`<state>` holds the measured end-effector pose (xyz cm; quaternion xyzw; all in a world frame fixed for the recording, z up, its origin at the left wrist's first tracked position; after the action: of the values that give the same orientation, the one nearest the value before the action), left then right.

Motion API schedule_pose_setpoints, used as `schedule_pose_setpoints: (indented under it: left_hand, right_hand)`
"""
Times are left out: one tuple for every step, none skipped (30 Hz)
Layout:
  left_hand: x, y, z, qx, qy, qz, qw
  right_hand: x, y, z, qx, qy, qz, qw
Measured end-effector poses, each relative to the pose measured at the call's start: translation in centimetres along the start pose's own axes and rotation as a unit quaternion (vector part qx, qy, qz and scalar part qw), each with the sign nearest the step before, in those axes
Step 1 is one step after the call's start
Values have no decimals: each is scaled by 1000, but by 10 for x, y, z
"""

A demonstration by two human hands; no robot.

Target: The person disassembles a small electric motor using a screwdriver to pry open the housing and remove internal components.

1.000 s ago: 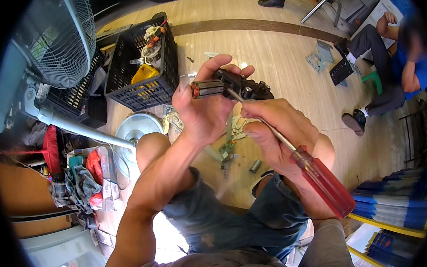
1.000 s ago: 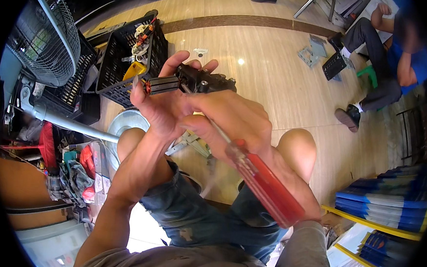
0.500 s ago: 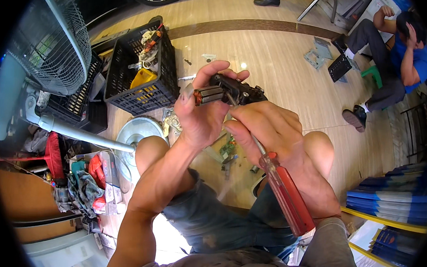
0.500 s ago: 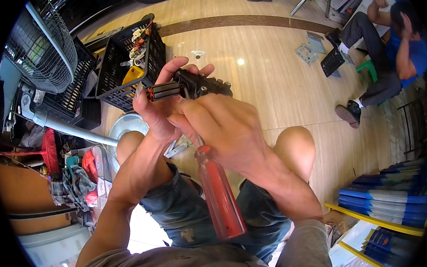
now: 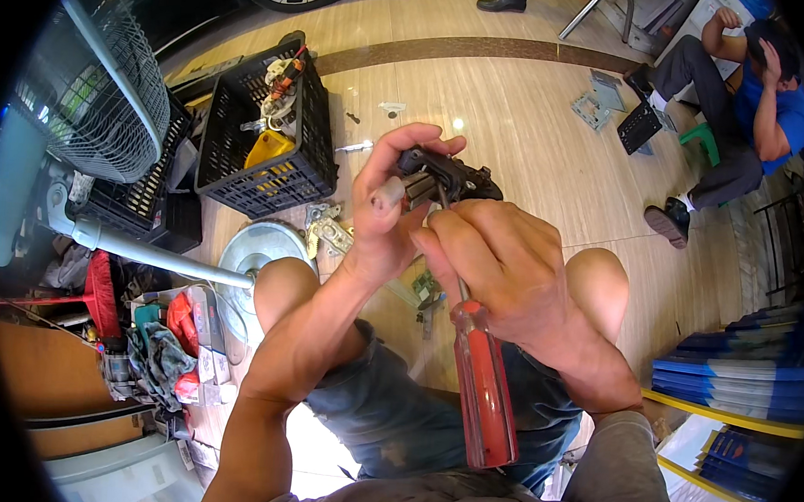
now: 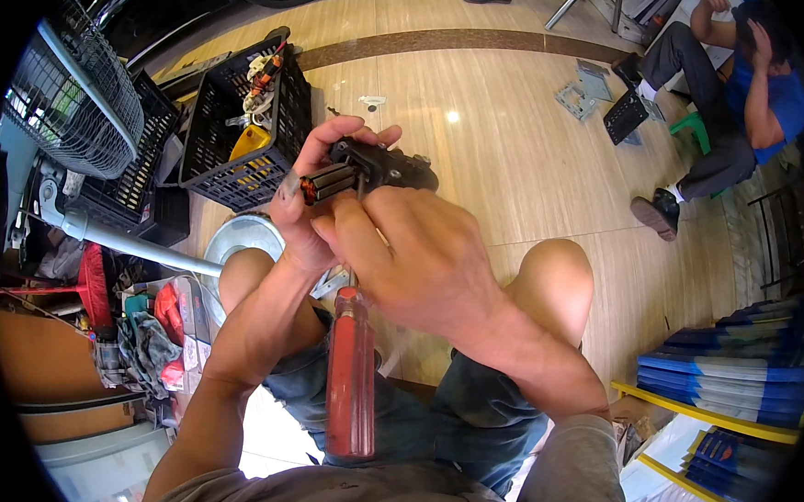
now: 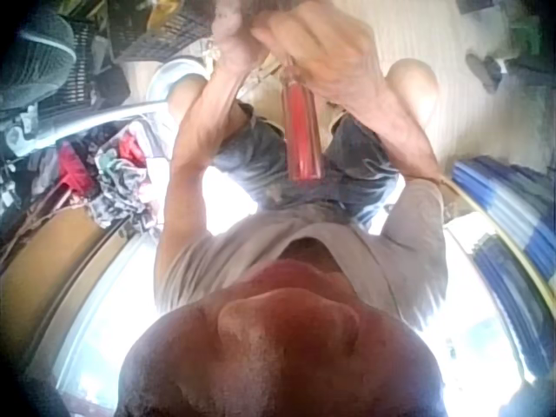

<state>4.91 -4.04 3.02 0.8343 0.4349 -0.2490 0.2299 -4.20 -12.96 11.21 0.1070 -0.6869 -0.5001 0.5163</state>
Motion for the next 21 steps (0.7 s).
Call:
schedule_pose_setpoints:
  left_hand:
    - [0,0,1,1,7,-2,1000]
    - [0,0,1,1,7,-2,1000]
    - [0,0,1,-3,23,-11,1000]
    - [0,0,0,-7,40,-20,999]
    - [0,0,0,-7,40,-20,999]
    - [1,-1,0,-9,51,-22,998]
    - [1,-2,0,-12,63,-25,998]
    - [3,-2,0,-12,65,-25,998]
    - [4,-2,-1,-27,75,-24,997]
    - [3,-1,-2,-42,84,-20,995]
    - [1,0,-2,-40,84,-17,995]
    - [0,0,-1,-31,75,-28,996]
    - [0,0,-1,-22,68,-41,997]
    - [0,0,-1,-20,69,-40,997]
    - [1,-1,-1,-23,66,-48,996]
    - [2,-1,-2,-25,62,-56,996]
    - [2,-1,-1,-23,63,-54,996]
    - [2,-1,0,-23,46,-39,998]
    - [1,-1,1,-23,30,-25,999]
    - [2,-2,1,-21,31,-24,999]
    - [2,-2,1,-19,33,-27,999]
  right_hand:
    - [0,0,0,0,0,0,1000]
    - [0,0,-1,-6,-2,-3,1000]
    - [1,-1,-1,-11,-4,-7,1000]
    - [1,-1,-1,-11,-4,-7,1000]
    - [1,-1,-2,-20,3,-5,1000]
    - [1,-1,-3,-28,9,-3,1000]
    - [1,-1,-3,-28,10,-4,1000]
    - [1,-1,-3,-29,17,-1,999]
    - [0,-2,-3,-29,24,2,999]
    - [1,-2,-3,-31,21,1,999]
    - [1,-2,-4,-39,22,6,999]
    - [1,-3,-5,-48,22,11,999]
    - [2,-3,-6,-49,22,10,999]
    - [2,-4,-8,-48,29,5,998]
    - [2,-4,-9,-48,37,1,998]
    - [1,-4,-12,-49,35,-1,998]
    - [2,-4,-13,-34,29,-21,999]
    - [3,-4,-13,-18,23,-41,999]
    - [1,-5,-13,-20,23,-43,999]
    - [-2,-5,-11,-12,-3,-32,999]
    - [-5,-5,-9,-4,-30,-21,999]
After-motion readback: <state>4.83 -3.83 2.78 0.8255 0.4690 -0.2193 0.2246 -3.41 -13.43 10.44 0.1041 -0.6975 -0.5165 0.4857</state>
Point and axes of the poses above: each hand's wrist, its own y-axis towards the middle knuckle, its own x-axis out of the back of the hand, z = x × y, the point moved 7 cm from there along y, towards the middle knuckle, and after that the axes turned 15 degrees about x, right-handed, at the moved point
